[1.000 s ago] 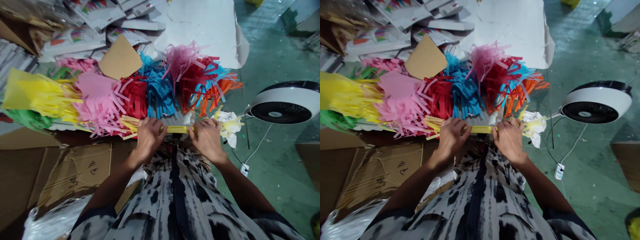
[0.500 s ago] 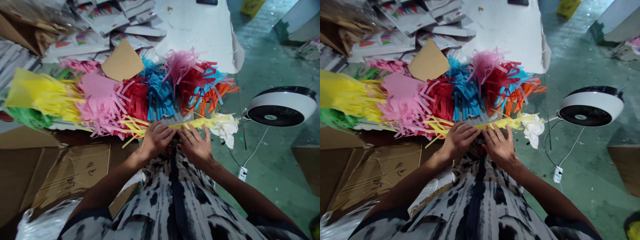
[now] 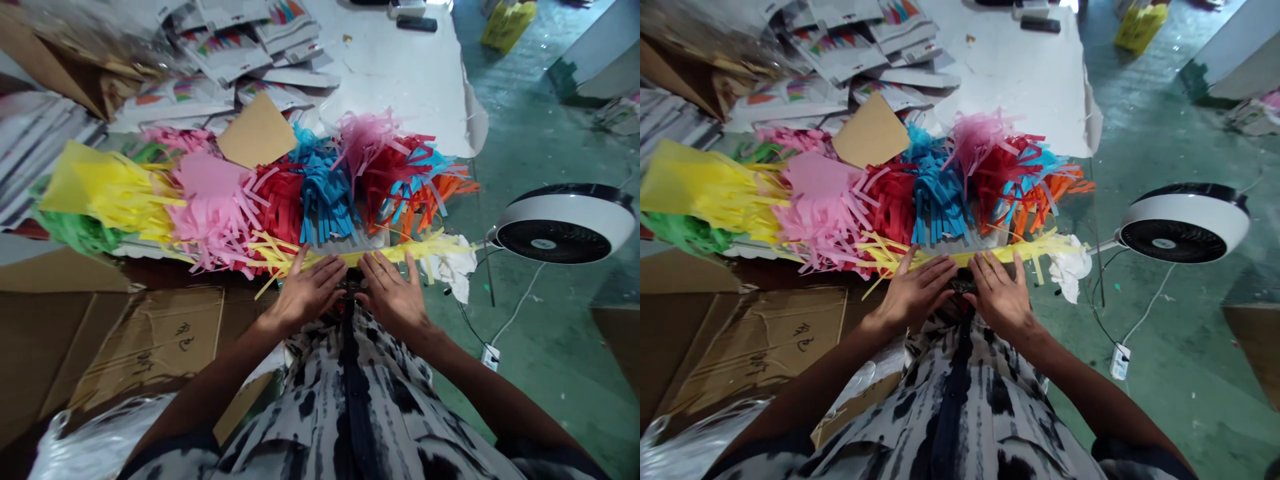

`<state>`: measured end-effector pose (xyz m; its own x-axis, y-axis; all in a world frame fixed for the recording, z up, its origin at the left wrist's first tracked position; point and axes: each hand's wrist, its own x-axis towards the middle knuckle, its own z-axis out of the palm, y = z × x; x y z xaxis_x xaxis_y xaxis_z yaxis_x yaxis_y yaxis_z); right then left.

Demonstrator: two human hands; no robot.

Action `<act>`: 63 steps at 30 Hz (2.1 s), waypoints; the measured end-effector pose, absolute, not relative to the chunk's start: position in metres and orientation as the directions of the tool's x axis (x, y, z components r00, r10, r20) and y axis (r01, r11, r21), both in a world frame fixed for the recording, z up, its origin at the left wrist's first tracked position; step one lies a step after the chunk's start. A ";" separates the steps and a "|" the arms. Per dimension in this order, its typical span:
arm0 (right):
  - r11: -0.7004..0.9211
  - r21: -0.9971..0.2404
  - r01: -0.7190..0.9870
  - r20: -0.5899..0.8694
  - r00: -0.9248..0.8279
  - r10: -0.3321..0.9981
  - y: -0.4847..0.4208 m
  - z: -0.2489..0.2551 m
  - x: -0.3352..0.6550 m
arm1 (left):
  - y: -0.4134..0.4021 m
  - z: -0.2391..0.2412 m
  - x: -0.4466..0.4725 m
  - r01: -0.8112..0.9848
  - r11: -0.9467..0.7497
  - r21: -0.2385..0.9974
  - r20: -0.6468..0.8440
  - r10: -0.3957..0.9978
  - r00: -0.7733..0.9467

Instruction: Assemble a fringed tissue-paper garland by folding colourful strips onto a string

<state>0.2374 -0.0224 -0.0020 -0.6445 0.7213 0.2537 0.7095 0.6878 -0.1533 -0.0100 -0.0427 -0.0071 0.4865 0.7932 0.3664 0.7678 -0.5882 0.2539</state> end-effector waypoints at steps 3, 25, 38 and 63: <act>0.668 -0.165 0.725 0.273 -0.617 0.738 -0.020 -0.005 0.241 | -0.041 -0.004 -0.037 0.784 -0.568 0.251 0.373 0.804 0.463; 0.660 -0.103 0.744 0.247 -0.624 0.741 0.017 0.028 0.236 | 0.000 -0.004 0.005 0.766 -0.620 0.170 0.384 0.758 0.528; 0.458 -0.316 0.831 0.177 -0.423 0.889 0.030 0.020 0.237 | -0.005 0.010 -0.005 0.903 -0.309 0.300 0.236 0.941 0.243; 0.647 -0.047 0.761 0.370 -0.588 0.719 0.013 0.005 0.260 | -0.019 0.011 -0.047 0.837 -0.547 0.007 0.377 0.777 0.504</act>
